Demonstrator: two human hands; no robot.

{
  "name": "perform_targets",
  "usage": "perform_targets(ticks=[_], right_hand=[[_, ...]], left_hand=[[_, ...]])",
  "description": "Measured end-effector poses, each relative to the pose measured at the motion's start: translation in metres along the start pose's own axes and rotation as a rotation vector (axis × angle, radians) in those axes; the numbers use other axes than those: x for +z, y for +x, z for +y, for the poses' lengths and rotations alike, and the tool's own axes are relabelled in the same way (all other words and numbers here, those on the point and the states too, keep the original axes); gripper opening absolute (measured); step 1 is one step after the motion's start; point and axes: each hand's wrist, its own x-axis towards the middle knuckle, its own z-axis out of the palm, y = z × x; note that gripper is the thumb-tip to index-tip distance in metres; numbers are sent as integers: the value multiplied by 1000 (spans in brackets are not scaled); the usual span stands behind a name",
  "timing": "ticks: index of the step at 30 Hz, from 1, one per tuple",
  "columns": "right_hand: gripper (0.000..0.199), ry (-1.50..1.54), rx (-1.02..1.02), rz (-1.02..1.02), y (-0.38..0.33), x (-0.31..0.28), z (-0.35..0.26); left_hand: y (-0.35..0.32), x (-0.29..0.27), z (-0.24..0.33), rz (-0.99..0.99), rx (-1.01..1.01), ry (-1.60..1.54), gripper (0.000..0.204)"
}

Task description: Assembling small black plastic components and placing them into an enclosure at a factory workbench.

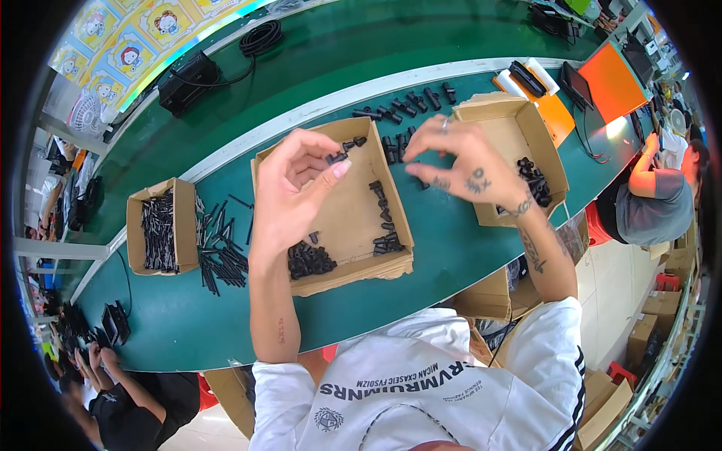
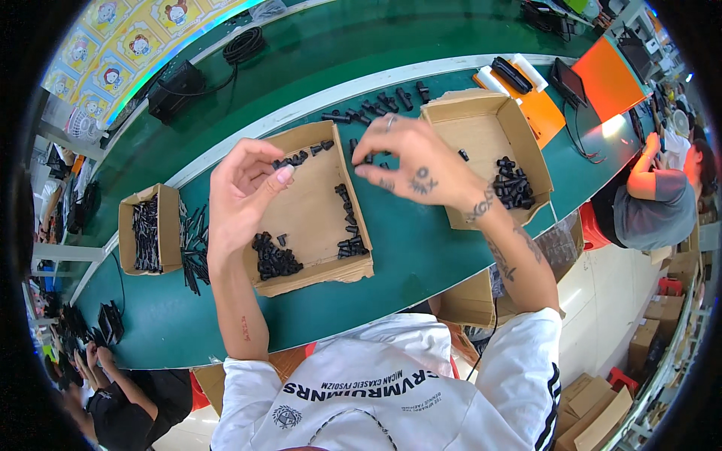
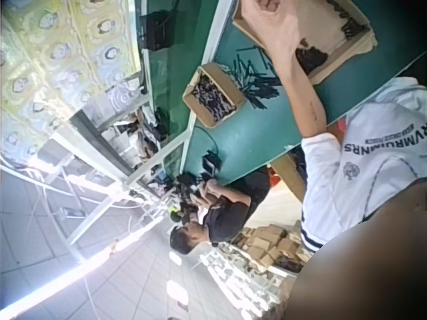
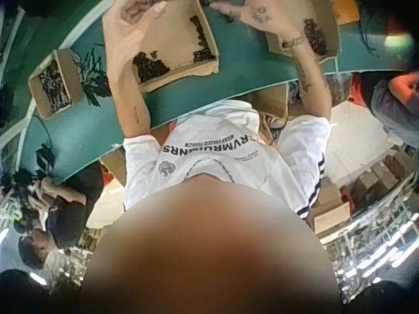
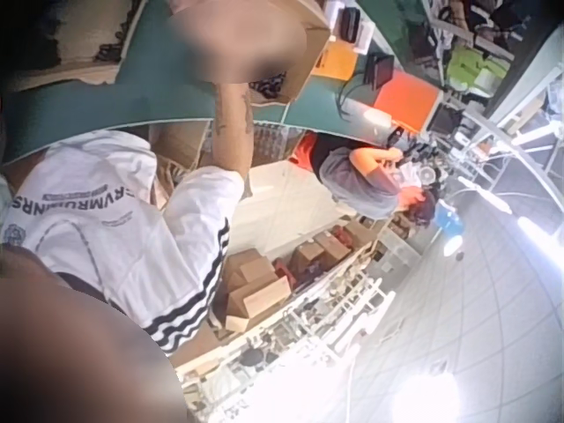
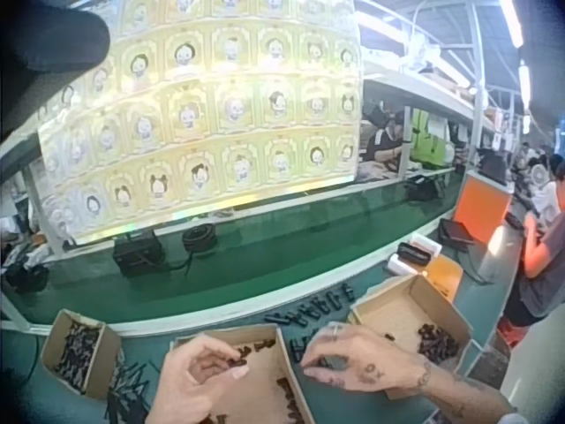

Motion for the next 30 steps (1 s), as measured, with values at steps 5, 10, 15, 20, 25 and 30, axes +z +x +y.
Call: perform_targets(ticks=[5, 10, 15, 20, 25, 30], right_hand=[[14, -161, 34, 55, -20, 9, 4], [10, -297, 189, 229, -45, -29, 11], [13, -362, 512, 324, -102, -67, 58], [18, -328, 509, 122, -111, -51, 68], [24, -401, 503, 74, -115, -41, 86], [22, -878, 676, 91, -138, -50, 92]], left_hand=[[1, 1, 0, -145, -70, 61, 14], [-3, 2, 1, -195, -180, 206, 22], [-1, 11, -8, -216, -151, 182, 17], [-5, 11, -22, -288, -155, 305, 12], [-2, 16, -24, -345, -102, 489, 10], [0, 20, -23, -334, -54, 714, 13]])
